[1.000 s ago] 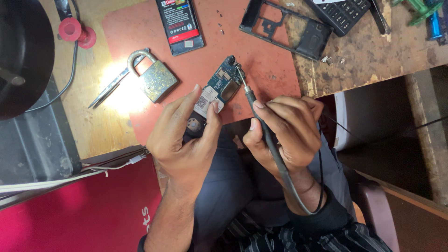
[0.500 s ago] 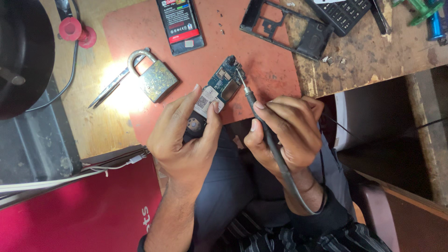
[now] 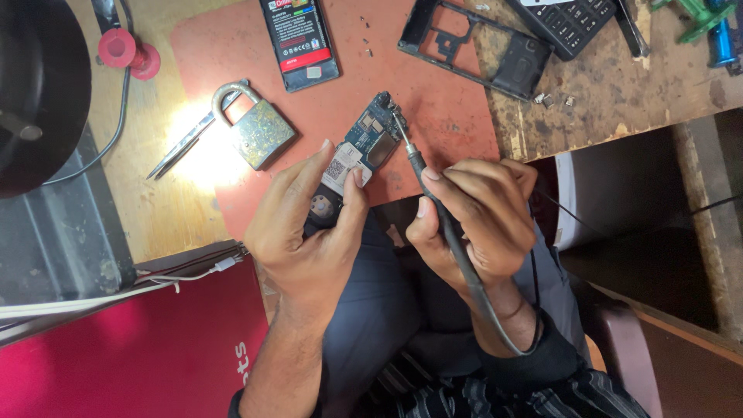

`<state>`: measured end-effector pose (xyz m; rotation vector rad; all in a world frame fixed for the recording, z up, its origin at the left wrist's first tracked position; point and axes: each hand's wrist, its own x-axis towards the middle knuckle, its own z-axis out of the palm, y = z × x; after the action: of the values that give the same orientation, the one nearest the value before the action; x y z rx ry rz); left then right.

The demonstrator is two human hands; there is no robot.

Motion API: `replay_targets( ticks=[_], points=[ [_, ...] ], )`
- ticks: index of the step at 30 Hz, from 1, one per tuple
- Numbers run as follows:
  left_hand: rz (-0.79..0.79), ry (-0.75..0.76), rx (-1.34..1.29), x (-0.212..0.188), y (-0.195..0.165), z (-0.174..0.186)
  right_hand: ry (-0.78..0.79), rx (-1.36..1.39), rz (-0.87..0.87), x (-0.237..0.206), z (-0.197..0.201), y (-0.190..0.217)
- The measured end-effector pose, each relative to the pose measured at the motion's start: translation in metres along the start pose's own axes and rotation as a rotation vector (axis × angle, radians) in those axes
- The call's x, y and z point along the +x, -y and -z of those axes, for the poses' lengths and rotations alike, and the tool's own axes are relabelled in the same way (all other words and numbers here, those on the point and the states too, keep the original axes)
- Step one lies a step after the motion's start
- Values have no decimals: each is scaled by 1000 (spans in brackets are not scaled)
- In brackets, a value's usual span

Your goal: The person holds a disassembled phone motherboard on a repair bench and solders components on it using a soldering iron. At the start they apply liquid from a pen-style dispenser onto the board, then repeatedly touch the soldering iron to points on the board, repositioning the board between soldering passes.

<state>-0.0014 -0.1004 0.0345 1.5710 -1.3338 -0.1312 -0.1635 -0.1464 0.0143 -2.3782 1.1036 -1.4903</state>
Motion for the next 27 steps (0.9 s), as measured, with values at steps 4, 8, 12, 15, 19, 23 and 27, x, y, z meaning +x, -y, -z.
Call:
replay_targets(
  ticks=[4, 8, 12, 15, 19, 23, 27],
  points=[
    [0, -1, -3, 0, 0, 0, -8, -10, 12, 0, -1, -1],
    [-1, 8, 11, 0, 0, 1, -3, -29, 10, 0, -2, 0],
    [0, 4, 5, 1, 0, 1, -12, -15, 13, 1, -2, 0],
    [3, 4, 0, 0, 0, 1, -11, -11, 8, 1, -2, 0],
    [2, 7, -6, 0, 0, 1, -7, -26, 5, 1, -2, 1],
    [4, 0, 0, 0, 0, 0, -2, -8, 9, 2, -1, 1],
    [5, 4, 2, -1, 1, 1, -4, -16, 9, 2, -1, 1]
  ],
)
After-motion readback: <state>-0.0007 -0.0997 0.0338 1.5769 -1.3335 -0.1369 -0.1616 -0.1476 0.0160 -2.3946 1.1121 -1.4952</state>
